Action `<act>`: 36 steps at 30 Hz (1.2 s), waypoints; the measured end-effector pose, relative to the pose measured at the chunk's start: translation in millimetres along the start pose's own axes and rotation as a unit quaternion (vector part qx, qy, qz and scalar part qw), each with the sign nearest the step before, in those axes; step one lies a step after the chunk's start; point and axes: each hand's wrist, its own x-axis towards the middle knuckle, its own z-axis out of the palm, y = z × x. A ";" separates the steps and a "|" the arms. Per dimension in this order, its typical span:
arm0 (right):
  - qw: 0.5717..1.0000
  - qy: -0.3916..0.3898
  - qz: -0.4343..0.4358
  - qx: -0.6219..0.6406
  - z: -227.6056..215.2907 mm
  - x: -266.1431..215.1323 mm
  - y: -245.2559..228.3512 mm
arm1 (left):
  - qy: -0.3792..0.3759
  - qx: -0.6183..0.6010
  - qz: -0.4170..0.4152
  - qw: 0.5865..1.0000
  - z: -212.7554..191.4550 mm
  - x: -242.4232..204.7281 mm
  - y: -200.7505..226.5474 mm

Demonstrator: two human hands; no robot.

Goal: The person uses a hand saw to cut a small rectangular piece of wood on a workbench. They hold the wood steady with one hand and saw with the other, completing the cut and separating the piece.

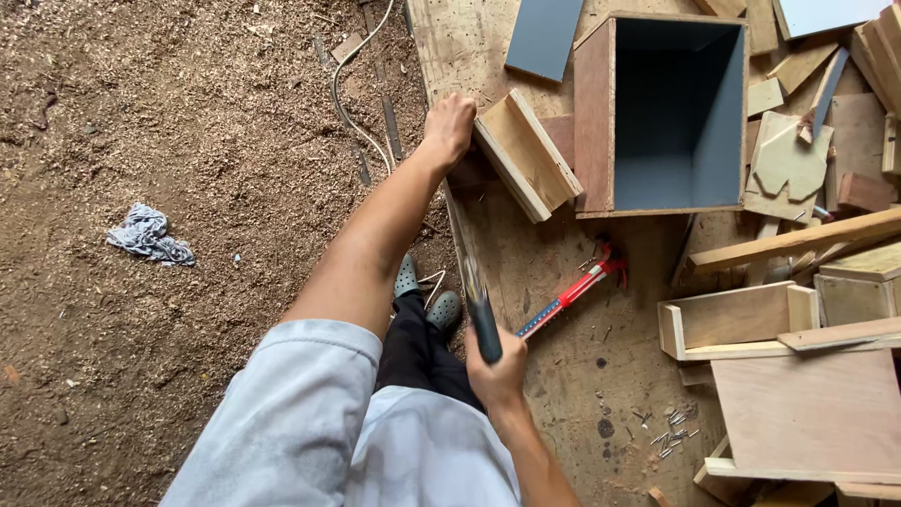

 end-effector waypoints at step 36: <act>0.996 -0.047 0.051 0.055 17.4 52.7 16.4 | 0.020 0.007 0.016 1.000 -18.6 -5.0 12.0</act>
